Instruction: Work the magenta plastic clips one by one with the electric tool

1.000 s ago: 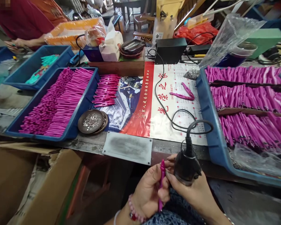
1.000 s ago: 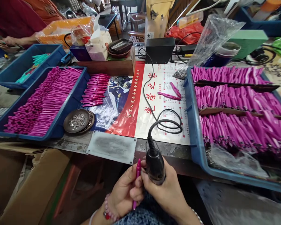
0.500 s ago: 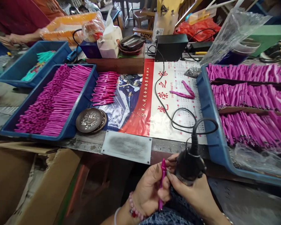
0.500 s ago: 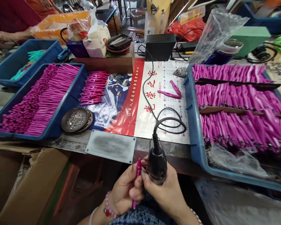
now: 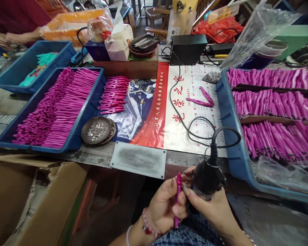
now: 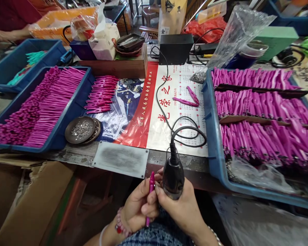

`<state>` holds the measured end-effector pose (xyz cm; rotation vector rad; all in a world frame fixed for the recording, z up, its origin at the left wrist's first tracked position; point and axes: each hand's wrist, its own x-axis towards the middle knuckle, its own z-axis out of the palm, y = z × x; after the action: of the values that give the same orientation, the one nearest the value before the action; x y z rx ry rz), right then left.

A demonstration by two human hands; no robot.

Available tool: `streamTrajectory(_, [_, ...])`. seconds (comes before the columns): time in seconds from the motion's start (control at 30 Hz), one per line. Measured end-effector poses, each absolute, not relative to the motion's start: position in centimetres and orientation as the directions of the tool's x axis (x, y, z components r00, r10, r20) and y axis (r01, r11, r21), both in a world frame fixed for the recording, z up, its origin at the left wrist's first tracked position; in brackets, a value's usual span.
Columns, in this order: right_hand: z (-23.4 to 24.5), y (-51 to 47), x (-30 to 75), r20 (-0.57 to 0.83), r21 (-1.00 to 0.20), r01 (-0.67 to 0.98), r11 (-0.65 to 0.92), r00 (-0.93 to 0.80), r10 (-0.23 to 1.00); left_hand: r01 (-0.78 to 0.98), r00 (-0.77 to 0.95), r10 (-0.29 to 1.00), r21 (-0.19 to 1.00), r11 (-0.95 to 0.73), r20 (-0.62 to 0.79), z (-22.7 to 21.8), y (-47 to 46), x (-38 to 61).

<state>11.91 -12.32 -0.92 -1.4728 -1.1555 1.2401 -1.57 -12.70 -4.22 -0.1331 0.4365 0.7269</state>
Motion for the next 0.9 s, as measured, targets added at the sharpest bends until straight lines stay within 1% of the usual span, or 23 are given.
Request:
streamTrajectory(0.1, [-1.1,-12.3,11.9,-0.202,-0.97,0.126,-0.209,0.067,0.977,-0.679,0.658,0.625,0.028,0.734,-0.421,-4.3,-12.8,-1.5])
streamTrajectory(0.27, [-1.3,-12.4,12.7,-0.253,-0.959,0.129,-0.254,0.027,0.967,-0.663,0.678,0.597,-0.007,0.748,-0.428,-4.5,-12.9,-1.4])
streamTrajectory(0.33, [-1.4,-12.7,13.3,-0.28,-0.953,0.121,-0.279,0.011,0.96,-0.67,0.661,0.613,0.027,0.742,-0.432,-4.6,-12.9,-1.4])
streamTrajectory(0.37, [-1.4,-12.8,13.7,-0.285,-0.952,0.116,-0.284,0.01,0.959,-0.677,0.635,0.632,0.075,0.732,-0.444,-4.6,-12.9,-1.4])
streamTrajectory(0.4, [-1.4,-12.9,14.0,-0.283,-0.952,0.114,-0.283,0.015,0.959,-0.681,0.594,0.66,0.149,0.717,-0.46,-4.6,-13.0,-1.4])
streamTrajectory(0.47, [-1.3,-13.1,14.8,-0.266,-0.955,0.125,-0.27,0.046,0.963,-0.641,0.466,0.73,0.378,0.668,-0.499,-4.6,-13.2,-1.7])
streamTrajectory(0.53, [-1.2,-13.3,15.4,-0.244,-0.952,0.172,-0.254,0.076,0.967,-0.488,0.32,0.791,0.625,0.609,-0.521,-4.5,-13.6,-2.1])
streamTrajectory(0.57, [-1.2,-13.3,15.7,-0.238,-0.945,0.209,-0.251,0.086,0.967,-0.382,0.258,0.812,0.716,0.583,-0.523,-4.4,-13.9,-2.3])
streamTrajectory(0.6, [-1.1,-13.4,15.9,-0.233,-0.937,0.246,-0.249,0.09,0.968,-0.282,0.212,0.822,0.772,0.57,-0.529,-4.4,-14.1,-2.5])
streamTrajectory(0.63, [-1.1,-13.5,16.1,-0.227,-0.928,0.28,-0.245,0.095,0.969,-0.207,0.178,0.823,0.797,0.568,-0.54,-4.3,-14.4,-2.7])
streamTrajectory(0.7, [-1.1,-13.6,16.2,-0.208,-0.915,0.332,-0.227,0.092,0.974,-0.145,0.147,0.813,0.8,0.582,-0.564,-4.3,-14.8,-2.9])
streamTrajectory(0.8, [-1.3,-13.8,16.2,-0.181,-0.905,0.382,-0.187,0.054,0.982,-0.179,0.15,0.788,0.767,0.616,-0.597,-4.5,-15.2,-2.7])
streamTrajectory(0.9, [-1.8,-13.8,15.9,-0.191,-0.895,0.407,-0.183,0.02,0.981,-0.248,0.155,0.753,0.712,0.657,-0.64,-5.1,-15.3,-2.2])
